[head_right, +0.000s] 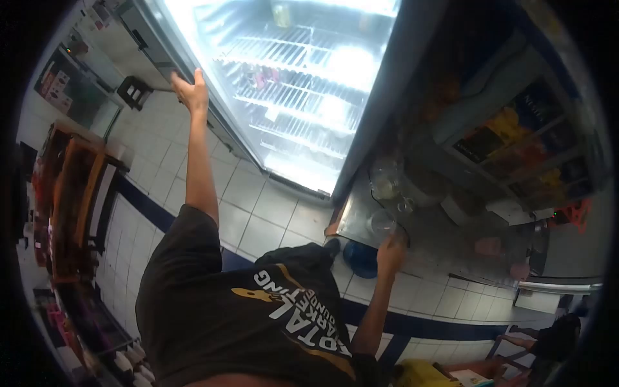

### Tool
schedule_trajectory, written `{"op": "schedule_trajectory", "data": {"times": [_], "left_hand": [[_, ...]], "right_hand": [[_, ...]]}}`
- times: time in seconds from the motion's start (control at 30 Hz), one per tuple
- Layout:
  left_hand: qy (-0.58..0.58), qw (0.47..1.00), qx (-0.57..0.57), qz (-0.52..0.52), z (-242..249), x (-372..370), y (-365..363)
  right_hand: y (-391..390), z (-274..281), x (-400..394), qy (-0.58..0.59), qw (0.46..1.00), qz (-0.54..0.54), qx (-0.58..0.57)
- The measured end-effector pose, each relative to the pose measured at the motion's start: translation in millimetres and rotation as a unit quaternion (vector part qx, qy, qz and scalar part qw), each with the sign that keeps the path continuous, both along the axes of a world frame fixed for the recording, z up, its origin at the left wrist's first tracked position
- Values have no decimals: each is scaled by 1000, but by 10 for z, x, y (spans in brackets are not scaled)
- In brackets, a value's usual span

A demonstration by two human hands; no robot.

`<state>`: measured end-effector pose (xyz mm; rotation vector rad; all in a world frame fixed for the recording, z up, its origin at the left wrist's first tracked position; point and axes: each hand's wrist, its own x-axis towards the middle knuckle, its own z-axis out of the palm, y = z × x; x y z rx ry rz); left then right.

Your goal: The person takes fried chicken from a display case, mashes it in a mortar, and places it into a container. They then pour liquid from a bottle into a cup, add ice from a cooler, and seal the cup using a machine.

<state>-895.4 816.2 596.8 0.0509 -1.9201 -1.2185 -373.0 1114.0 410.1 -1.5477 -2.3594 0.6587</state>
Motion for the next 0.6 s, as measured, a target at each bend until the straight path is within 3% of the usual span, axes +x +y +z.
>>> {"op": "schedule_trajectory", "data": {"times": [0.03,0.13,0.33,0.43,0.6], "left_hand": [[-10,999,-11,-31,39,-104,-101],[4,989,-9,-150,1,-454,-408],[-97,952,-43,-288,182,-748,-710],[-51,948,-22,-313,129,-818,-719],[-38,938,-50,-341,131,-674,-885]], "right_hand": [[-71,28,30,-25,999,-20,-14],[-468,194,172,2,991,-92,95],[-1444,204,266,51,992,-107,49],[-2103,588,10,71,994,-82,-15],[-2886,1042,-691,104,994,-20,2]]}}
